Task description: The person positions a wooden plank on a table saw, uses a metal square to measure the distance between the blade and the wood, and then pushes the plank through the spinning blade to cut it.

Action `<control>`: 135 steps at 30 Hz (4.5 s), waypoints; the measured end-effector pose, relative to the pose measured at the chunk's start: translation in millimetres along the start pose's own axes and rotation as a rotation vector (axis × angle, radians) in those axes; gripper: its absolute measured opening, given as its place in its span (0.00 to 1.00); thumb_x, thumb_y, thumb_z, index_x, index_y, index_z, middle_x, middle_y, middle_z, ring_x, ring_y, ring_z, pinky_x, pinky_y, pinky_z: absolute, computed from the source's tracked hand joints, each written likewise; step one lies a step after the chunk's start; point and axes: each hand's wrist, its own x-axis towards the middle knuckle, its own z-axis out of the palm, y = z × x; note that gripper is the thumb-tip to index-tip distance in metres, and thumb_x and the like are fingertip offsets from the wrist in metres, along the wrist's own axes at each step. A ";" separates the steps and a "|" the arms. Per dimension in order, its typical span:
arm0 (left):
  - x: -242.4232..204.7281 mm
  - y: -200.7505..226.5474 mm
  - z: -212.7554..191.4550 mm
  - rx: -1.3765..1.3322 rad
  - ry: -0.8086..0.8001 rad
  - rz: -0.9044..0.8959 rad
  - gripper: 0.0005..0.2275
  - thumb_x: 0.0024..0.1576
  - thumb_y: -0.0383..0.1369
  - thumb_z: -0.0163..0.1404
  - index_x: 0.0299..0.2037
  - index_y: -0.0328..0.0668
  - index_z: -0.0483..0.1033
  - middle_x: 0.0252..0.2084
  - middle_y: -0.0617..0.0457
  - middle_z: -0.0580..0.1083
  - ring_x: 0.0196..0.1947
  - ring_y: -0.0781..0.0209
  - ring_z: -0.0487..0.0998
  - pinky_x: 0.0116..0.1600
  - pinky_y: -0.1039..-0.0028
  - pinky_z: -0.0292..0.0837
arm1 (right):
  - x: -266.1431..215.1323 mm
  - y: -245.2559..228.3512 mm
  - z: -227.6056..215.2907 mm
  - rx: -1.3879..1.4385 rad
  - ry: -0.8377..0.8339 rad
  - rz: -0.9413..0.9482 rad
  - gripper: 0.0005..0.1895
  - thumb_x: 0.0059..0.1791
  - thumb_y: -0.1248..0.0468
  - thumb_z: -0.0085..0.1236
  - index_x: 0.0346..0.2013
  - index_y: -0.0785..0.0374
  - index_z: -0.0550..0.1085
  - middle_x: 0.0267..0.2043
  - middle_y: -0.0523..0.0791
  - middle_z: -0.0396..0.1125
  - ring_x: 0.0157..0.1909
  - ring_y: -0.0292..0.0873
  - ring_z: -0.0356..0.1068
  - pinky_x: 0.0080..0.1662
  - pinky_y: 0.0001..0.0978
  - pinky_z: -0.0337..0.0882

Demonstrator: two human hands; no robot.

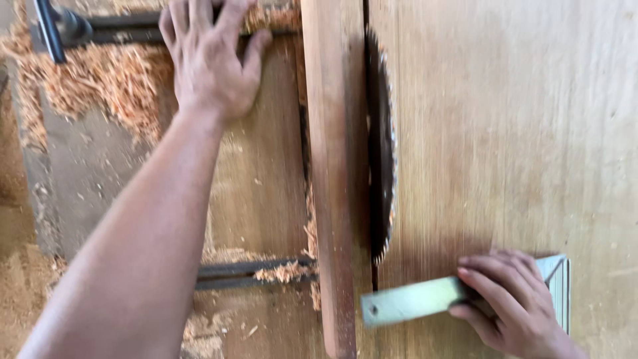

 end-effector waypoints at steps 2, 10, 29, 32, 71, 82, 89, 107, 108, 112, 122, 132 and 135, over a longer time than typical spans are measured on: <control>0.5 0.1 -2.6 -0.393 -0.349 -0.180 0.18 0.70 0.50 0.51 0.65 0.56 0.73 0.56 0.47 0.65 0.60 0.49 0.62 0.72 0.52 0.49 | -9.6 9.7 -9.2 0.014 0.087 0.056 0.26 0.48 0.47 0.62 0.48 0.67 0.75 0.48 0.48 0.72 0.49 0.51 0.75 0.54 0.44 0.73; 12.1 6.3 -24.3 -0.427 -0.369 -0.204 0.18 0.65 0.47 0.53 0.62 0.56 0.74 0.56 0.50 0.66 0.62 0.49 0.62 0.73 0.51 0.45 | -32.2 228.6 -37.3 0.017 0.321 0.695 0.14 0.64 0.70 0.37 0.61 0.76 0.66 0.42 0.49 0.65 0.32 0.38 0.60 0.37 0.23 0.62; 22.4 4.7 -28.1 -0.414 -0.483 -0.238 0.20 0.60 0.49 0.51 0.61 0.57 0.74 0.56 0.52 0.65 0.62 0.51 0.61 0.75 0.50 0.45 | 293.7 97.4 -38.8 -0.309 -0.211 0.003 0.24 0.43 0.71 0.59 0.52 0.49 0.80 0.40 0.40 0.73 0.34 0.40 0.72 0.32 0.34 0.69; 23.3 5.7 -29.0 -0.405 -0.490 -0.259 0.20 0.60 0.48 0.52 0.60 0.57 0.75 0.55 0.53 0.65 0.63 0.51 0.61 0.75 0.50 0.45 | 295.8 97.4 -37.7 -0.324 -0.240 0.020 0.27 0.39 0.72 0.59 0.51 0.47 0.81 0.39 0.39 0.72 0.35 0.42 0.73 0.34 0.35 0.70; 19.3 7.6 -24.4 -0.405 -0.543 -0.268 0.22 0.59 0.49 0.49 0.62 0.54 0.71 0.54 0.50 0.62 0.63 0.50 0.58 0.75 0.47 0.41 | 292.0 106.5 -17.9 -0.328 -0.299 0.022 0.31 0.35 0.72 0.58 0.52 0.47 0.79 0.43 0.40 0.72 0.43 0.45 0.74 0.44 0.40 0.73; 17.4 7.0 -22.9 -0.386 -0.551 -0.245 0.21 0.60 0.48 0.46 0.61 0.53 0.70 0.55 0.51 0.61 0.64 0.49 0.57 0.76 0.48 0.40 | 295.2 104.2 -18.5 -0.324 -0.290 0.013 0.32 0.34 0.73 0.58 0.52 0.48 0.79 0.43 0.40 0.72 0.43 0.45 0.74 0.44 0.40 0.72; 14.4 7.8 -21.6 -0.393 -0.563 -0.249 0.21 0.61 0.48 0.45 0.62 0.52 0.69 0.56 0.49 0.61 0.65 0.48 0.57 0.76 0.48 0.40 | 280.5 113.3 -16.7 -0.352 -0.299 0.012 0.33 0.33 0.73 0.58 0.51 0.48 0.80 0.41 0.41 0.73 0.41 0.45 0.75 0.42 0.40 0.74; 20.8 8.2 -26.0 -0.377 -0.524 -0.261 0.19 0.61 0.48 0.49 0.59 0.52 0.73 0.55 0.51 0.63 0.63 0.49 0.59 0.75 0.48 0.44 | 325.0 110.9 -3.3 -0.326 -0.204 0.193 0.23 0.44 0.74 0.55 0.49 0.49 0.81 0.39 0.40 0.73 0.37 0.44 0.73 0.37 0.38 0.72; 20.7 8.2 -25.9 -0.376 -0.524 -0.260 0.19 0.61 0.48 0.49 0.59 0.52 0.73 0.55 0.51 0.63 0.63 0.50 0.59 0.75 0.48 0.44 | 324.8 110.1 -3.0 -0.316 -0.201 0.221 0.23 0.44 0.74 0.55 0.49 0.49 0.81 0.38 0.40 0.73 0.37 0.43 0.73 0.38 0.37 0.72; 20.9 8.3 -26.7 -0.371 -0.525 -0.260 0.20 0.61 0.48 0.49 0.59 0.52 0.73 0.55 0.52 0.63 0.63 0.50 0.59 0.75 0.48 0.44 | 321.5 109.6 0.1 -0.323 -0.162 0.151 0.24 0.44 0.74 0.54 0.50 0.50 0.81 0.39 0.41 0.73 0.38 0.45 0.73 0.38 0.39 0.72; 19.1 7.6 -24.0 -0.360 -0.544 -0.253 0.20 0.61 0.49 0.47 0.60 0.53 0.72 0.54 0.52 0.63 0.63 0.50 0.58 0.76 0.48 0.41 | 313.3 112.1 -11.9 -0.356 -0.187 0.057 0.24 0.46 0.75 0.54 0.52 0.49 0.82 0.40 0.42 0.75 0.36 0.40 0.73 0.36 0.32 0.72; 19.6 6.9 -25.4 -0.369 -0.525 -0.253 0.20 0.61 0.49 0.48 0.60 0.53 0.73 0.55 0.52 0.63 0.64 0.50 0.59 0.76 0.49 0.43 | 299.3 101.5 -23.4 -0.338 -0.240 0.016 0.29 0.35 0.75 0.57 0.46 0.47 0.82 0.37 0.40 0.73 0.38 0.44 0.74 0.37 0.37 0.71; 18.8 6.4 -24.4 -0.374 -0.525 -0.251 0.20 0.61 0.49 0.48 0.60 0.53 0.73 0.55 0.51 0.63 0.63 0.51 0.59 0.76 0.49 0.43 | 301.9 100.2 -20.4 -0.311 -0.230 0.000 0.28 0.35 0.75 0.57 0.47 0.48 0.82 0.38 0.40 0.73 0.39 0.45 0.74 0.38 0.38 0.72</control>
